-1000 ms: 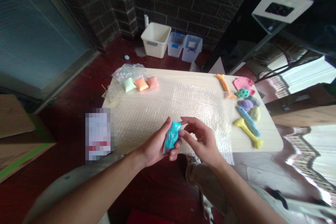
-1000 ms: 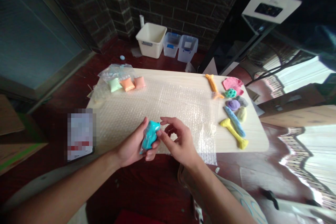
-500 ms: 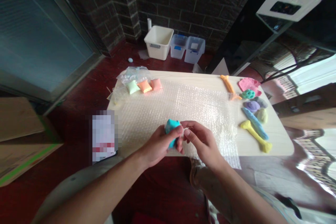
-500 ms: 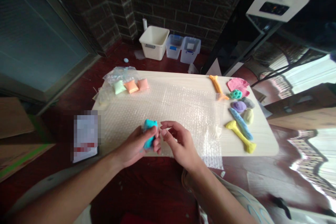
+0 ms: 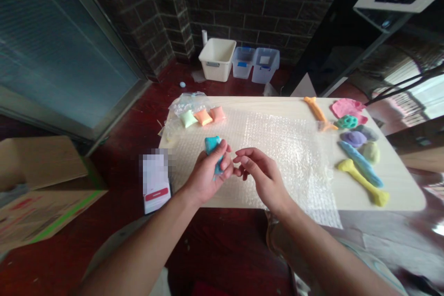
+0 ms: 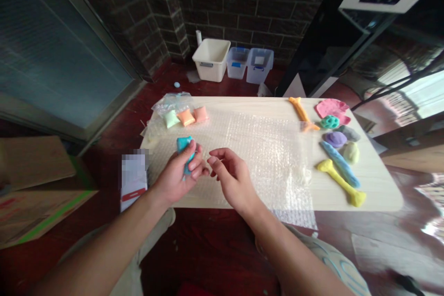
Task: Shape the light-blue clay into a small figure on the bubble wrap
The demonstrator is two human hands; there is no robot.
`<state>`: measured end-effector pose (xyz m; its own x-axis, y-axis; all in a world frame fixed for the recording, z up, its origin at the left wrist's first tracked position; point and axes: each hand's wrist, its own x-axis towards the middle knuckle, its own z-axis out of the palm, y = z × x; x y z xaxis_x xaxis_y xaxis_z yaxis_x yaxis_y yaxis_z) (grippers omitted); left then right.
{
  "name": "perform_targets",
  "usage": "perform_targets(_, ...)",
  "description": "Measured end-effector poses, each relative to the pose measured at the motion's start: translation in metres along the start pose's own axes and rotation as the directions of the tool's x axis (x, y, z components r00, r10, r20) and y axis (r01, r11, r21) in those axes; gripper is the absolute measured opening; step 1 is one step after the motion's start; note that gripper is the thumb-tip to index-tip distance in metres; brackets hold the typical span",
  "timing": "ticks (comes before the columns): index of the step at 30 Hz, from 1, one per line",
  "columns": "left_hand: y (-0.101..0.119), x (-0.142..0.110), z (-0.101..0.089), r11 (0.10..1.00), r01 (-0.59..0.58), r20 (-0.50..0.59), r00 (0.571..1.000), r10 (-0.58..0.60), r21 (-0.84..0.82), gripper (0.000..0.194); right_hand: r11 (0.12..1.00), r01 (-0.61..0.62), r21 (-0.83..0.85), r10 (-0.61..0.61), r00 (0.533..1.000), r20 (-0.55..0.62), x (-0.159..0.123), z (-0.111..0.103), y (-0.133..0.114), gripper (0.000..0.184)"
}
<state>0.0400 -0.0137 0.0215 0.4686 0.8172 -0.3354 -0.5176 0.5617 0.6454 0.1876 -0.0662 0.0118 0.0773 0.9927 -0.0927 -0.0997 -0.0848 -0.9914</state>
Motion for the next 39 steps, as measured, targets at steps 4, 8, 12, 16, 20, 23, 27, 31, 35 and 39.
perform_targets(4, 0.017, 0.009, -0.012, 0.994, -0.112, -0.130, 0.985, 0.112, 0.004, 0.031, 0.998, -0.031, -0.056, 0.030, 0.999, -0.013, 0.007, 0.019, 0.008, 0.036)
perform_targets(8, 0.022, 0.006, -0.024, 0.991, -0.106, -0.132, 0.984, 0.117, 0.082, 0.031, 0.997, -0.073, -0.018, 0.075, 0.986, 0.151, 0.010, 0.029, 0.009, 0.040)
perform_targets(12, 0.021, -0.001, -0.032, 0.990, -0.044, -0.069, 0.996, 0.053, 0.132, 0.032, 0.997, -0.053, 0.059, 0.036, 0.967, 0.253, 0.012, 0.036, 0.007, 0.038)
perform_targets(16, 0.022, -0.006, -0.037, 0.981, -0.025, -0.041, 0.999, 0.034, 0.195, 0.034, 0.998, -0.038, 0.043, 0.025, 0.966, 0.259, 0.012, 0.041, 0.009, 0.037)
perform_targets(20, 0.025, -0.010, -0.045, 0.933, -0.062, 0.036, 0.998, 0.053, 0.355, 0.034, 0.999, 0.042, 0.005, -0.043, 0.991, 0.126, 0.015, 0.038, 0.009, 0.036)
perform_targets(23, 0.026, -0.014, -0.051, 0.883, -0.055, 0.060, 0.998, 0.030, 0.466, 0.034, 0.998, 0.065, -0.022, -0.064, 0.995, 0.072, 0.019, 0.033, 0.007, 0.036)
perform_targets(27, 0.024, -0.016, -0.056, 0.835, -0.080, 0.056, 0.997, 0.059, 0.544, 0.036, 0.998, 0.055, -0.010, -0.053, 0.992, 0.118, 0.022, 0.032, 0.008, 0.037)
perform_targets(31, 0.023, -0.016, -0.053, 0.836, -0.137, 0.034, 0.989, 0.141, 0.531, 0.027, 0.999, 0.020, 0.031, -0.023, 0.992, 0.121, 0.023, 0.035, 0.011, 0.037)
perform_targets(35, 0.024, -0.014, -0.044, 0.824, -0.223, 0.089, 0.974, 0.207, 0.521, 0.027, 0.992, -0.055, 0.113, 0.059, 0.998, -0.032, 0.022, 0.039, 0.011, 0.032)
perform_targets(39, 0.020, -0.010, -0.038, 0.743, -0.276, 0.071, 0.953, 0.296, 0.610, 0.034, 0.995, -0.046, 0.084, 0.051, 0.997, -0.060, 0.015, 0.038, 0.009, 0.033)
